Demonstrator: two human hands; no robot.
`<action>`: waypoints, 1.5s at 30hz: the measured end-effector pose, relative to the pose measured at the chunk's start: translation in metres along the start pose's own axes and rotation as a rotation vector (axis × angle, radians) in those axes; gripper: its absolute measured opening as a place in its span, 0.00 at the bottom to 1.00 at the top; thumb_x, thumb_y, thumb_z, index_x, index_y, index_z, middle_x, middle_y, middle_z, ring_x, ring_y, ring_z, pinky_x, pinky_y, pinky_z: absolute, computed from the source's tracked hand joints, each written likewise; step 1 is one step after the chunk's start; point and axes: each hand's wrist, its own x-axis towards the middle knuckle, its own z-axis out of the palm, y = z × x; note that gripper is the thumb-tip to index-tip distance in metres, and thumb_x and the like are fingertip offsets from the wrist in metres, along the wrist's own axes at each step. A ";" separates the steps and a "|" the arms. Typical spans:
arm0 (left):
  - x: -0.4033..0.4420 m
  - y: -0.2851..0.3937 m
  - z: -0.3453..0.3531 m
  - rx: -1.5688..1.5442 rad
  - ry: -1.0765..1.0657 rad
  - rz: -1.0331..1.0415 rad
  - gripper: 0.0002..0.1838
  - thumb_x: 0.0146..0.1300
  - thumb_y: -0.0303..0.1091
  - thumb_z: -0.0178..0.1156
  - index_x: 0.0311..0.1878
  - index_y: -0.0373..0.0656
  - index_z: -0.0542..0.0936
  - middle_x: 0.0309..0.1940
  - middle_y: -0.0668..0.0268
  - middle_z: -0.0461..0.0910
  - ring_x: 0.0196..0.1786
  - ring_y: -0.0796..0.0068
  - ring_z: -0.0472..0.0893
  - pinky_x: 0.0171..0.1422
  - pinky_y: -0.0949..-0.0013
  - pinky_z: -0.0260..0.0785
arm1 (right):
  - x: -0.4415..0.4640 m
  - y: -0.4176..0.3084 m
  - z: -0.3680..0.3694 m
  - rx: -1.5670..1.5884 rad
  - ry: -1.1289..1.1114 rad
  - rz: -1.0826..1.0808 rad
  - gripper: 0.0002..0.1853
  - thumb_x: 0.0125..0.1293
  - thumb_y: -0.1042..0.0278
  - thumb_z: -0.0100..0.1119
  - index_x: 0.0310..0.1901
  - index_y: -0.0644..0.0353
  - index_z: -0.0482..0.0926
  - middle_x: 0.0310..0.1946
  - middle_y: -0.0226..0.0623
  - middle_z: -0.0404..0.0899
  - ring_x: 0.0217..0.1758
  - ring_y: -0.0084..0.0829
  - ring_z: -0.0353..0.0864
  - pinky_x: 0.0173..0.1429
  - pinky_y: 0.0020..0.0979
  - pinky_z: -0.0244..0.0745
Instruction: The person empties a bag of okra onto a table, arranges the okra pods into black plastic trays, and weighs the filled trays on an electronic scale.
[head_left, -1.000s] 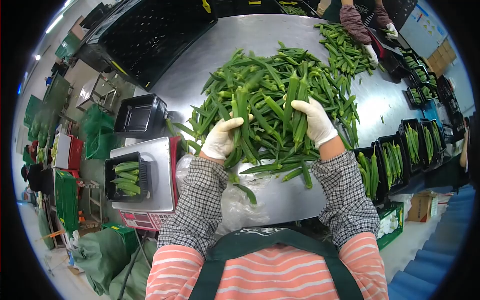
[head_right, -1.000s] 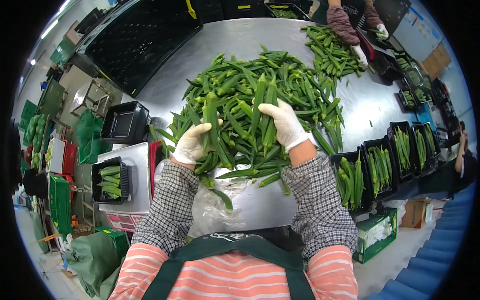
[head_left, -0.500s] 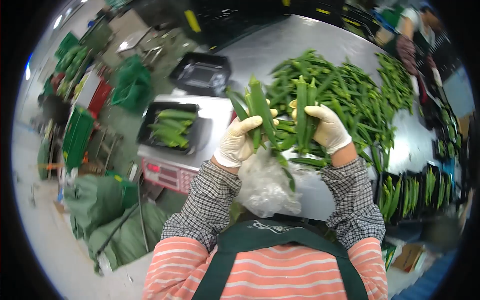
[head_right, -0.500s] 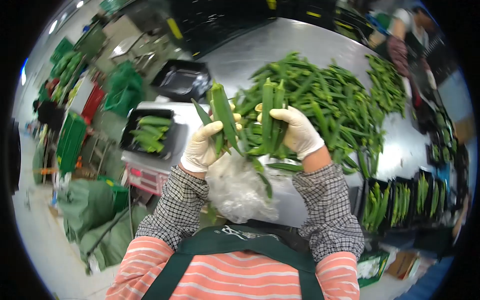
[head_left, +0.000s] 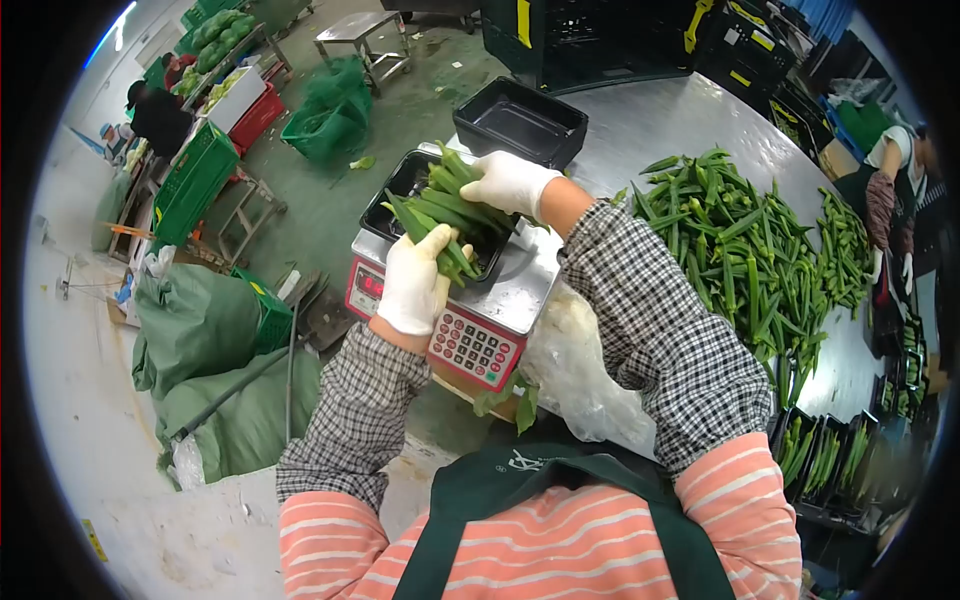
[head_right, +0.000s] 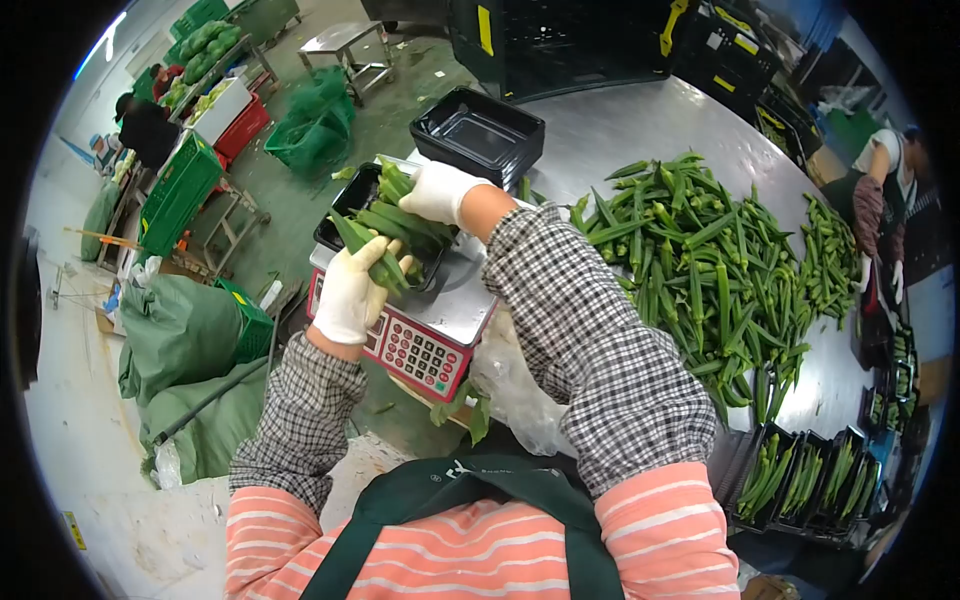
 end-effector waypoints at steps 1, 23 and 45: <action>-0.007 0.004 -0.003 -0.015 0.002 -0.012 0.19 0.63 0.25 0.55 0.56 0.34 0.67 0.50 0.59 0.71 0.56 0.61 0.72 0.59 0.51 0.69 | -0.001 0.004 0.000 -0.008 0.024 -0.006 0.21 0.57 0.61 0.58 0.49 0.67 0.78 0.37 0.42 0.81 0.38 0.30 0.79 0.46 0.29 0.72; -0.003 0.108 -0.137 0.117 0.156 0.240 0.12 0.61 0.28 0.60 0.47 0.39 0.74 0.39 0.61 0.78 0.37 0.72 0.78 0.41 0.69 0.75 | -0.177 0.137 -0.057 0.651 0.430 0.236 0.09 0.56 0.68 0.56 0.38 0.62 0.74 0.24 0.26 0.71 0.26 0.19 0.69 0.33 0.21 0.65; 0.091 0.048 0.033 0.869 -0.365 0.242 0.08 0.60 0.33 0.62 0.35 0.39 0.76 0.27 0.72 0.75 0.28 0.85 0.71 0.33 0.81 0.64 | -0.220 0.115 0.015 0.920 0.776 0.387 0.16 0.50 0.70 0.60 0.41 0.69 0.76 0.29 0.36 0.78 0.32 0.25 0.76 0.37 0.25 0.72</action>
